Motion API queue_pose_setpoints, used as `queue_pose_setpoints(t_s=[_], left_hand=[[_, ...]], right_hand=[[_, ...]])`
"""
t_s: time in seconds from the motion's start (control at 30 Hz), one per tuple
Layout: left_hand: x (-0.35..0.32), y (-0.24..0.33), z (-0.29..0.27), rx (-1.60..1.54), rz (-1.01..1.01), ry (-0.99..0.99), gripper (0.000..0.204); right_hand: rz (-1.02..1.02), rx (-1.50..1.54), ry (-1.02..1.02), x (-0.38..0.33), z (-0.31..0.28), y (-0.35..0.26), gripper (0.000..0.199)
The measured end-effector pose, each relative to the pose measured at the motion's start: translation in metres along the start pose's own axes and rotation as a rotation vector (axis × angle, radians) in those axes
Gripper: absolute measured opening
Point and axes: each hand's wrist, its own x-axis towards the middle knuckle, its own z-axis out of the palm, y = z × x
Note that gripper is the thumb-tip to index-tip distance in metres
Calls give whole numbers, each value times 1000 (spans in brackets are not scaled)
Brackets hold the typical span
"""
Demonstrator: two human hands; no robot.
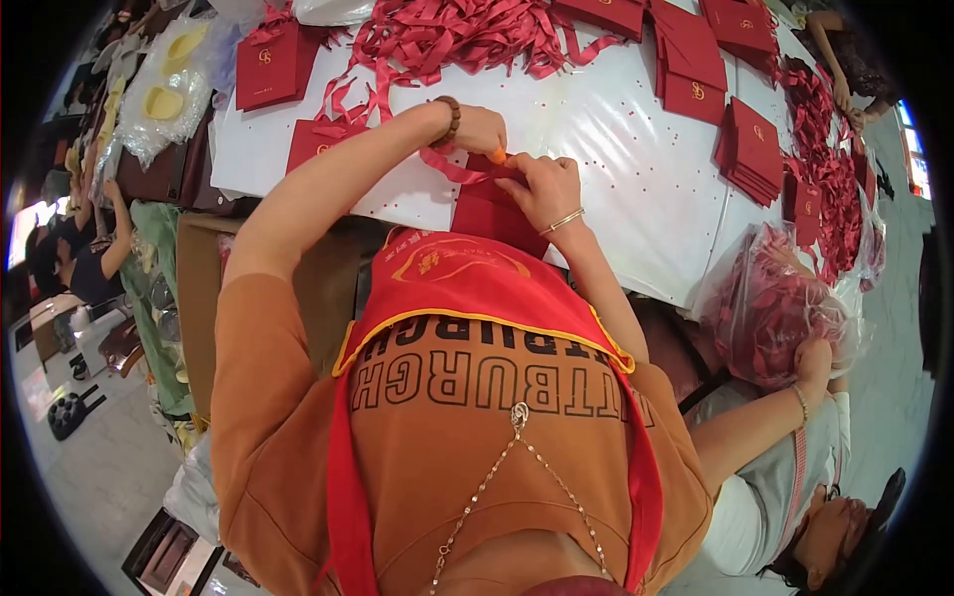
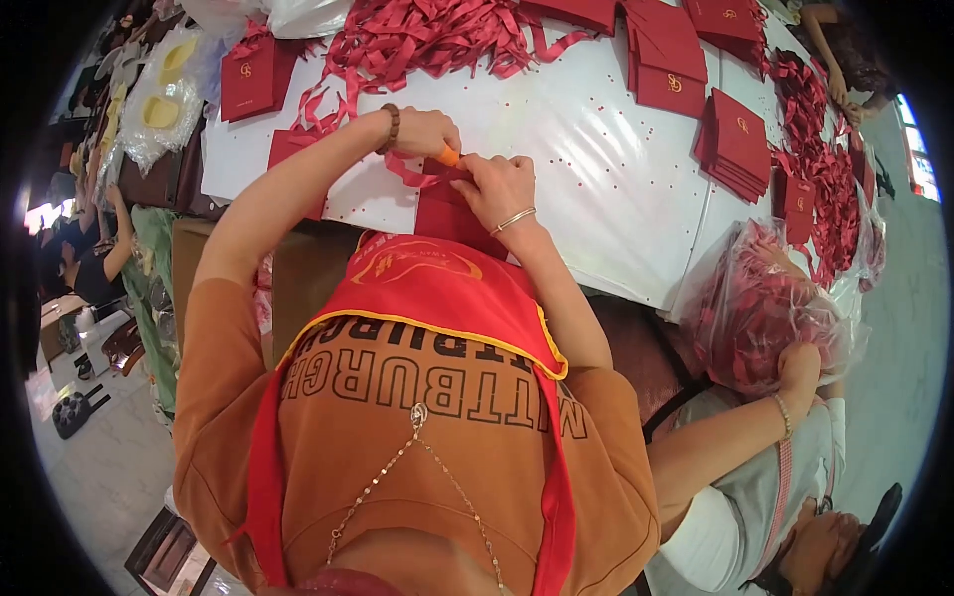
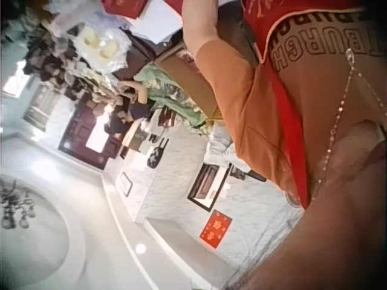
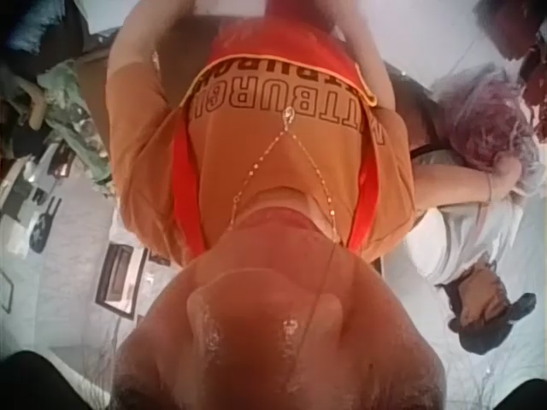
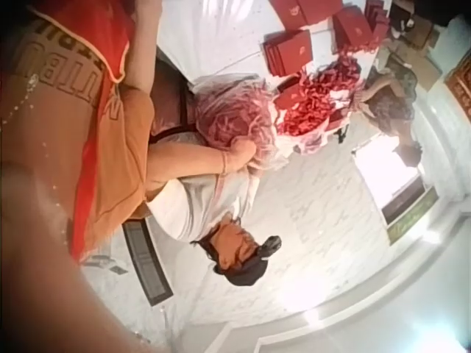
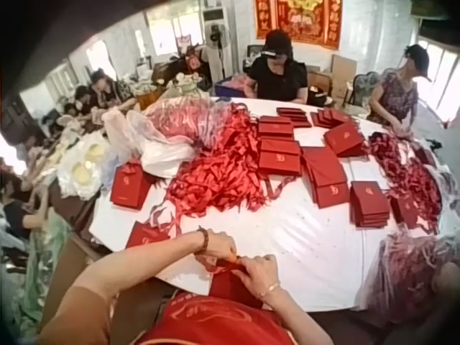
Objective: The person is tying red ribbons onto red gift bags as part of a packaging process.
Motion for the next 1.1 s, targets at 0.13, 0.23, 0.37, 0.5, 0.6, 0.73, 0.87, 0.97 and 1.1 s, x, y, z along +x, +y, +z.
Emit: queue_pose_setpoints(t_s=[0.13,0.23,0.37,0.5,0.6,0.73,0.87,0.97,1.1], left_hand=[[14,-3,-12,-183,182,-298,17],[18,-2,-2,-275,161,-155,14],[32,-25,32,-431,271,55,11],[32,-22,28,-777,69,-37,16],[21,-9,19,-661,161,452,21],[22,-70,21,-329,-141,885,32],[-14,-59,24,-74,-537,708,46],[-11,-58,43,4,-632,569,43],[6,-90,62,-128,-569,793,35]], right_hand=[[-27,-15,17,-2,-3,-2,19],[-26,10,41,-4,-1,0,19],[-8,28,29,-2,-2,3,17],[-24,79,-95,4,-3,1,17],[91,45,-80,3,1,5,18],[93,81,-102,6,6,11,20],[152,39,-157,12,13,20,22],[166,30,-185,15,14,19,23],[155,70,-192,15,15,20,24]])
